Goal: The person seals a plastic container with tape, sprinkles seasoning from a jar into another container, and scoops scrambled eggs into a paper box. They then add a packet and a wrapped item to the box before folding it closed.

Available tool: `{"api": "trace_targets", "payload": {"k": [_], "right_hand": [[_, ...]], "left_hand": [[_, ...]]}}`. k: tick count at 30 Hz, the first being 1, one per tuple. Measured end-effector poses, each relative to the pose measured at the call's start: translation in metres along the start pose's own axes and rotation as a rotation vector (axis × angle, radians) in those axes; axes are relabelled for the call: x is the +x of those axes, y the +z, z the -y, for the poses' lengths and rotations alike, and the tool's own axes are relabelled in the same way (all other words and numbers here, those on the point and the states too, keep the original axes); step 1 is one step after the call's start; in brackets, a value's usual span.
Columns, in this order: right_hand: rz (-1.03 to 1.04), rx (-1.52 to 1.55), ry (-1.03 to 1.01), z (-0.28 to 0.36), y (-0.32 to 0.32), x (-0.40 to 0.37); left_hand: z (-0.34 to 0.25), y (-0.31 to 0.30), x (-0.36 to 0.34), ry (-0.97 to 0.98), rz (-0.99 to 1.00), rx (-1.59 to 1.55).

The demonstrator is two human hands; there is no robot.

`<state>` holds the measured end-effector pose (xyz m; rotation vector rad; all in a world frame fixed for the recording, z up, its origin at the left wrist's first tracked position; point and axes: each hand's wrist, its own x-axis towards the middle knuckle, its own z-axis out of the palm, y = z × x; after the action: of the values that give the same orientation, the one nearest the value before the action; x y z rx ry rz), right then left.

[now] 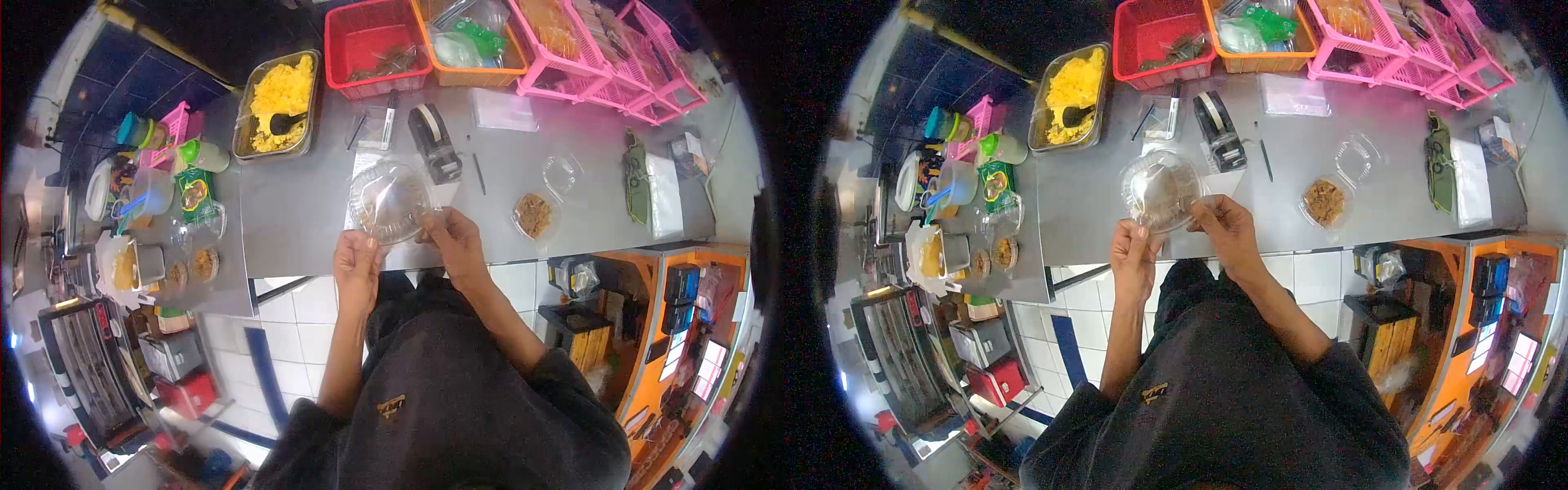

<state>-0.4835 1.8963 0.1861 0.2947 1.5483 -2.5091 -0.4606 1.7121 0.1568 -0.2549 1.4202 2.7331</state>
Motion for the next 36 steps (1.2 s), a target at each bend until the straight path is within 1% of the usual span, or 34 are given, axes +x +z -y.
{"api": "trace_targets", "payload": {"k": [1,2,4,5,7,8,9,10,11,13,14,16,17,18,19,21,23,24,26,27,29,31,33,35,36], "right_hand": [[-0.004,0.002,0.0,-0.001,0.001,0.0],[-0.004,-0.001,0.028,-0.001,0.001,0.001],[-0.007,-0.003,0.055,-0.005,0.003,0.002],[0.017,0.005,0.042,-0.01,0.004,0.003],[0.031,0.009,0.025,-0.011,0.004,0.003],[0.042,-0.025,0.036,-0.009,0.002,0.003],[0.055,-0.058,0.049,-0.007,0.001,0.003],[0.048,-0.06,0.047,-0.007,0.0,0.004],[0.049,-0.041,0.056,-0.007,0.0,0.005],[0.051,-0.02,0.062,-0.006,-0.001,0.007],[0.074,-0.055,0.064,-0.004,-0.001,0.008],[0.1,-0.091,0.069,-0.001,-0.003,0.011],[0.16,-0.167,0.07,0.001,-0.007,0.015],[0.22,-0.243,0.07,0.003,-0.012,0.019],[0.223,-0.245,0.067,0.007,-0.019,0.026],[0.057,-0.712,-0.097,0.015,-0.036,0.047],[-0.398,-0.986,-0.449,0.003,-0.056,0.082],[-0.4,-0.988,-0.452,0.004,-0.062,0.095],[-0.308,-0.458,0.116,0.009,-0.068,0.118],[-0.309,-0.457,0.113,0.01,-0.069,0.124],[-0.196,-0.414,0.21,0.011,-0.072,0.133],[-0.182,-0.43,0.224,0.012,-0.071,0.139],[-0.17,-0.448,0.241,0.01,-0.072,0.138],[-0.169,-0.244,0.21,0.004,-0.074,0.132],[-0.164,-0.247,0.21,0.002,-0.075,0.126]], "left_hand": [[0.001,0.0,0.0,0.01,0.023,-0.08],[0.002,0.001,-0.001,0.006,0.026,-0.08],[-0.019,0.032,-0.001,-0.099,0.014,-0.209],[-0.018,0.031,0.001,-0.102,0.016,-0.21],[-0.016,0.028,0.007,-0.102,-0.038,-0.093],[-0.016,0.027,0.011,-0.11,-0.032,-0.097],[-0.017,0.026,0.015,-0.098,-0.032,-0.022],[-0.017,0.024,0.017,-0.085,-0.032,0.053],[-0.017,0.023,0.017,-0.091,-0.028,0.053],[-0.018,0.02,0.017,-0.025,0.026,0.183],[-0.02,0.019,0.02,-0.024,0.029,0.185],[-0.023,0.018,0.024,-0.122,0.043,0.133],[-0.023,0.018,0.026,-0.119,0.043,0.132],[-0.023,0.019,0.028,-0.129,0.023,0.063],[-0.024,0.021,0.031,-0.139,0.004,-0.007],[-0.025,0.023,0.038,-0.112,-0.011,0.022],[-0.025,0.024,0.041,-0.089,-0.024,0.051],[-0.023,0.025,0.043,-0.07,-0.04,0.07],[-0.02,0.025,0.046,-0.048,-0.05,0.088],[-0.019,0.024,0.046,-0.034,-0.078,0.107],[-0.016,0.023,0.048,-0.019,-0.105,0.124],[-0.016,0.024,0.049,0.022,-0.099,0.131],[-0.017,0.025,0.049,0.021,-0.092,0.127],[-0.021,0.027,0.051,0.026,-0.088,0.122],[-0.022,0.029,0.05,0.015,-0.108,0.109]]}}
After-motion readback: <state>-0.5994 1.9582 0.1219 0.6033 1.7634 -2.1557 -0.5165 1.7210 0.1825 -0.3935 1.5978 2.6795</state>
